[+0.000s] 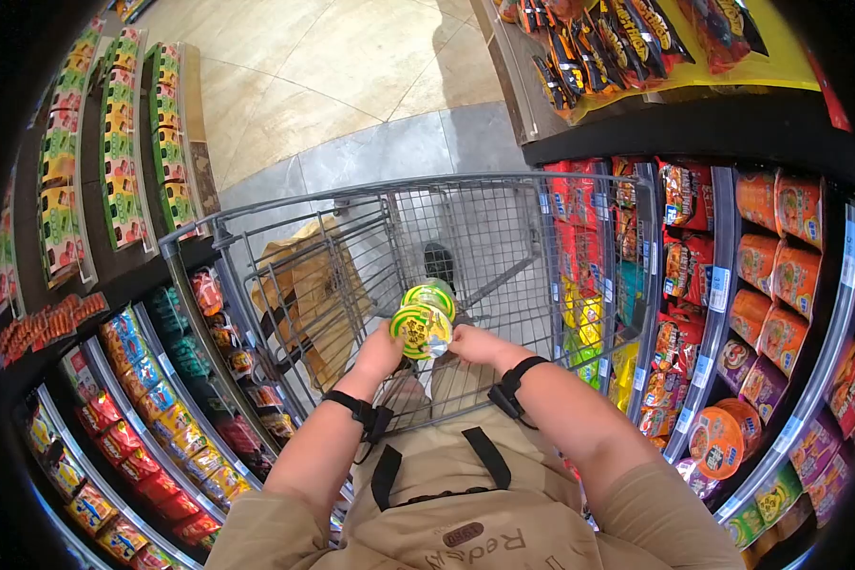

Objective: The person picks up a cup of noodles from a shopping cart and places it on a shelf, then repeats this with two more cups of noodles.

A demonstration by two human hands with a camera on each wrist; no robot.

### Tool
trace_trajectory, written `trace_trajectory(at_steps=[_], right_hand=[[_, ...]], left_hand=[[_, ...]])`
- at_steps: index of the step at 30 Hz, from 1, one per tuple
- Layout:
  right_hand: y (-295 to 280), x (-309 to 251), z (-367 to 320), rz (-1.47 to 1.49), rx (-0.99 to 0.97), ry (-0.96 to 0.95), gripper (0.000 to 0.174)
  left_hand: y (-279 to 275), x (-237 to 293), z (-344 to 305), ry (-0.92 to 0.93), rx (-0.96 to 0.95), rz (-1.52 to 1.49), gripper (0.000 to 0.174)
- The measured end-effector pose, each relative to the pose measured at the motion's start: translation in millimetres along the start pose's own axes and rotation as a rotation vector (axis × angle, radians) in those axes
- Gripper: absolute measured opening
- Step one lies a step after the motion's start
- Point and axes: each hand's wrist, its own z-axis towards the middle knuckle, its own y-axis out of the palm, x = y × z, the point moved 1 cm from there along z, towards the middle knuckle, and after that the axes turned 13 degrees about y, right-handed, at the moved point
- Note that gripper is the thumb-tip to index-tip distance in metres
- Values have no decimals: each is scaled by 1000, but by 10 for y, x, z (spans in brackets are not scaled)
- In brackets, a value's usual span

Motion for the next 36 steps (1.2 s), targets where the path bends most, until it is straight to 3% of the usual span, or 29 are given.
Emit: trace_trajectory(at_steps=[6,11,13,20,25,32,36], right_hand=[[-2,24,-45,43,60,-46,31],[-46,331,103,289,211,-18,29],[-168,260,-174,406,192,9,24],[-234,375,-992,625,432,-107,21],[215,593,-1607,685,524,-222,19],[1255,1403,-1955,782,598,-176,18],[1907,1847,-2227,900,611,-124,18]], left_hand=[[-14,-41,69,26,57,21,60],[-104,30,-41,115,62,130,58],[-223,135,-166,119,-24,138,53],[-754,318,-986,411,215,178,56],[-1066,248,-1995,635,405,152,57],[-1131,-374,-3107,586,386,8,48],[-992,-755,-3304,568,350,50,43]])
